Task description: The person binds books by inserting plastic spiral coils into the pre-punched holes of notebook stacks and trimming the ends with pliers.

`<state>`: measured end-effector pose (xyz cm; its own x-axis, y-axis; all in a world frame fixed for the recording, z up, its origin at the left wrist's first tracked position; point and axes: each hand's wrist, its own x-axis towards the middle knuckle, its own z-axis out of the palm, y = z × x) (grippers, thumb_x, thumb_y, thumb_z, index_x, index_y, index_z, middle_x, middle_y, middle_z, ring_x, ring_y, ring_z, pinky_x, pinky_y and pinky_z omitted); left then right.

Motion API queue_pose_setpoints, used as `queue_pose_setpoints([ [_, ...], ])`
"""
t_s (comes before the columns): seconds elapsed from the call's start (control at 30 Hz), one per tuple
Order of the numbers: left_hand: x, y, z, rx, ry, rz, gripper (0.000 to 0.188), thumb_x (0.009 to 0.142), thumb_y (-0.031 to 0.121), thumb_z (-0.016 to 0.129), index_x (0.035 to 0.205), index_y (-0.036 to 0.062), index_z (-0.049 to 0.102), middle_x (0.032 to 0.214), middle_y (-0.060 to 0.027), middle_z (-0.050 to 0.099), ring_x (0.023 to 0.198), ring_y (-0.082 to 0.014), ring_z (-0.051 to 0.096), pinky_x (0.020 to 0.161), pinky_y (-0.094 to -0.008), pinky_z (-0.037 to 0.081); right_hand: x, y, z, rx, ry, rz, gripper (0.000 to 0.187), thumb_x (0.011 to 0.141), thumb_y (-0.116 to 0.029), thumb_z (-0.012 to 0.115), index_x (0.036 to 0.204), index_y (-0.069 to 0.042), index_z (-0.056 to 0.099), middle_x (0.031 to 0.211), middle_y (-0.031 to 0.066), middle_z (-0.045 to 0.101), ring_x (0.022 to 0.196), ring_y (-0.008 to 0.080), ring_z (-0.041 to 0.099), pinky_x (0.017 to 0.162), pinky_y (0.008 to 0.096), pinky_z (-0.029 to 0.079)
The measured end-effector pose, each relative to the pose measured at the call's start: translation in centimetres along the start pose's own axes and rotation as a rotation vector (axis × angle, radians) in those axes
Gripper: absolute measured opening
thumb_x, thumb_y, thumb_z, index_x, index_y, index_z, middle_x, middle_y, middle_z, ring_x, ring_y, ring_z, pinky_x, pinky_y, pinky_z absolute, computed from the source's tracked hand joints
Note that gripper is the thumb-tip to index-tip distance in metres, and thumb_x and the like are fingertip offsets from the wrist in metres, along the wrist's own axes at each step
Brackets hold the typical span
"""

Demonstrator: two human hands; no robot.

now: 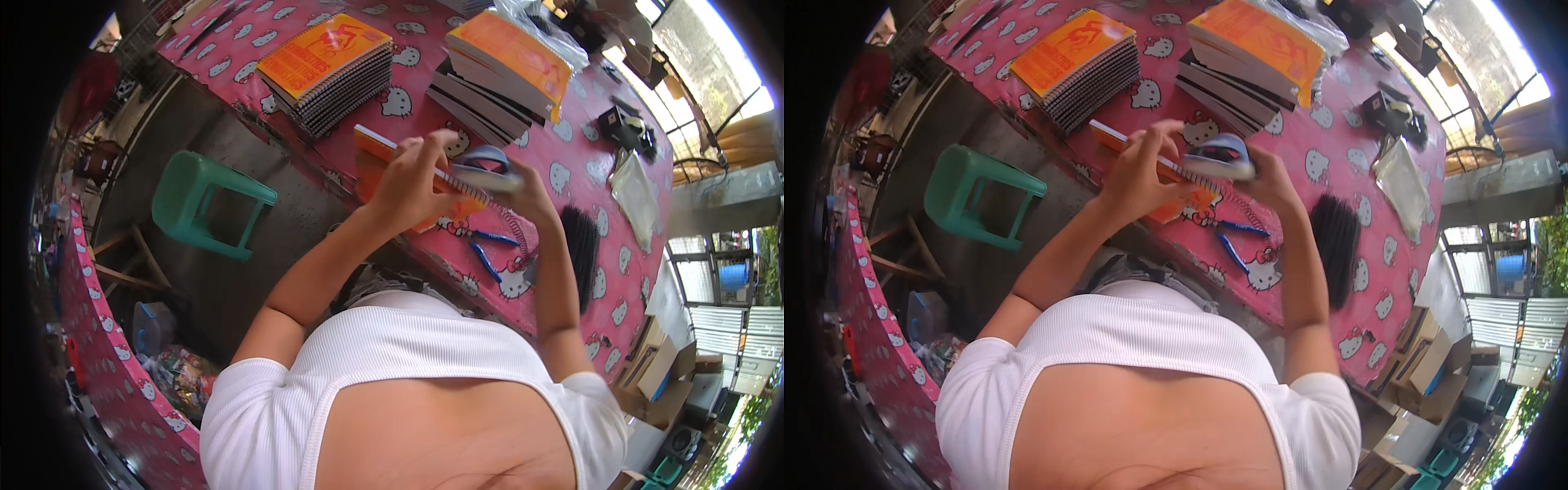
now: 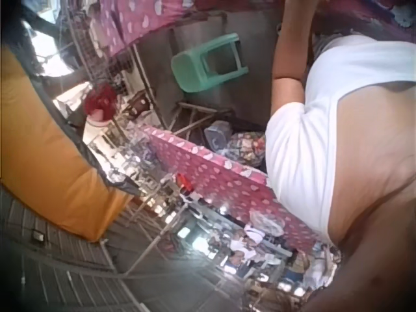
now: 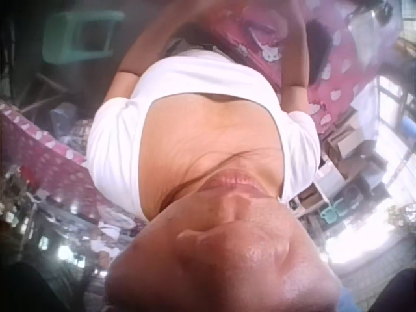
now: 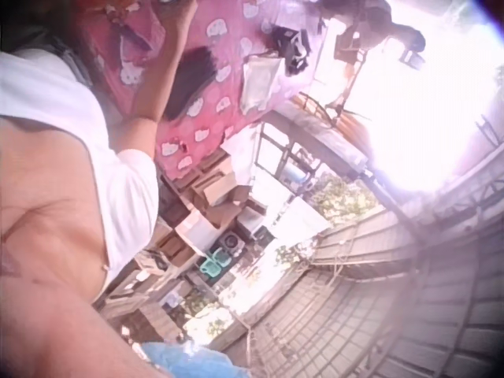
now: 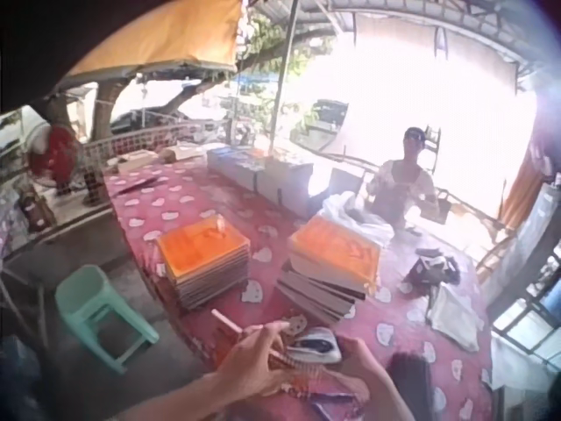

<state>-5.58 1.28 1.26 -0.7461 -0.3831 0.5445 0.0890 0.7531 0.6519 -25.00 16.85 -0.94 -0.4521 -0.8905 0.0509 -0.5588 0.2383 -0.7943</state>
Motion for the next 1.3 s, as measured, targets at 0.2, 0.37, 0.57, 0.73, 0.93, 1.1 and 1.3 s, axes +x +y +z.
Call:
queue_pose_setpoints([
  [0.2,-0.2,-2.3,-2.8,0.396,0.082,-0.078,0.043,0.056,0.031,0.085,0.088,0.0110,0.066,0.111,-0.0106,0.054,0.113,-0.0315,0.047,0.096,-0.0436,0.036,1.9,0.5,0.7,0.121,0.031,-0.179,0.044,0.064,-0.012,0.075,0.105,-0.001,0.062,0.088,0.0058,0.067,0.083,0.0214,0.065,0.072,0.0343,0.051],
  [0.37,-0.6,-4.2,-3.3,0.155,0.134,-0.054,0.037,0.053,0.027,0.086,0.075,0.0058,0.065,0.117,-0.0132,0.053,0.110,-0.0331,0.047,0.091,-0.0447,0.041,3.5,-2.2,2.0,0.294,-0.036,-0.252,0.050,0.063,0.003,0.069,0.112,-0.001,0.060,0.100,0.0053,0.065,0.092,0.0132,0.060,0.081,0.0284,0.049],
  [0.57,-1.1,-5.1,-4.0,0.142,0.175,-0.127,0.041,0.056,0.025,0.087,0.084,0.0047,0.065,0.123,-0.0152,0.049,0.108,-0.0315,0.052,0.088,-0.0407,0.046,5.2,-2.0,3.5,0.387,-0.052,-0.046,0.046,0.065,0.003,0.067,0.110,-0.001,0.060,0.095,0.0058,0.066,0.087,0.0141,0.061,0.077,0.0303,0.050],
  [0.73,-0.8,-6.1,-4.2,0.060,0.228,-0.099,0.044,0.058,0.024,0.087,0.090,0.0053,0.062,0.114,-0.0135,0.055,0.103,-0.0281,0.057,0.084,-0.0385,0.049,6.6,-4.0,4.7,0.199,-0.037,-0.058,0.046,0.066,0.002,0.068,0.110,0.002,0.058,0.102,0.0119,0.066,0.088,0.0218,0.064,0.078,0.0324,0.051],
  [0.93,-0.7,-5.9,-4.2,-0.146,0.204,-0.309,0.047,0.064,0.017,0.085,0.102,0.0067,0.058,0.094,-0.0046,0.061,0.083,-0.0149,0.061,0.075,-0.0288,0.050,7.9,-3.4,4.9,-0.240,-0.015,-0.089,0.046,0.062,0.002,0.067,0.107,0.003,0.060,0.100,0.0107,0.067,0.087,0.0189,0.063,0.079,0.0326,0.052],
  [1.1,-1.1,-6.4,-4.5,-0.315,0.244,-0.442,0.041,0.070,0.008,0.081,0.104,0.0043,0.058,0.090,-0.0016,0.062,0.080,-0.0074,0.059,0.072,-0.0238,0.050,7.5,-6.6,5.3,0.338,-0.141,-0.105,0.052,0.061,0.007,0.061,0.113,0.000,0.061,0.093,0.0010,0.064,0.081,0.0095,0.056,0.072,0.0262,0.048],
  [1.3,-2.0,-7.9,-4.6,-0.747,0.260,-0.529,0.035,0.076,0.000,0.073,0.109,0.0006,0.060,0.098,-0.0045,0.065,0.088,-0.0096,0.062,0.078,-0.0238,0.053,9.3,-4.0,6.3,0.319,-0.149,-0.095,0.040,0.068,-0.002,0.063,0.107,-0.002,0.061,0.089,0.0048,0.066,0.075,0.0150,0.060,0.067,0.0285,0.049],
])
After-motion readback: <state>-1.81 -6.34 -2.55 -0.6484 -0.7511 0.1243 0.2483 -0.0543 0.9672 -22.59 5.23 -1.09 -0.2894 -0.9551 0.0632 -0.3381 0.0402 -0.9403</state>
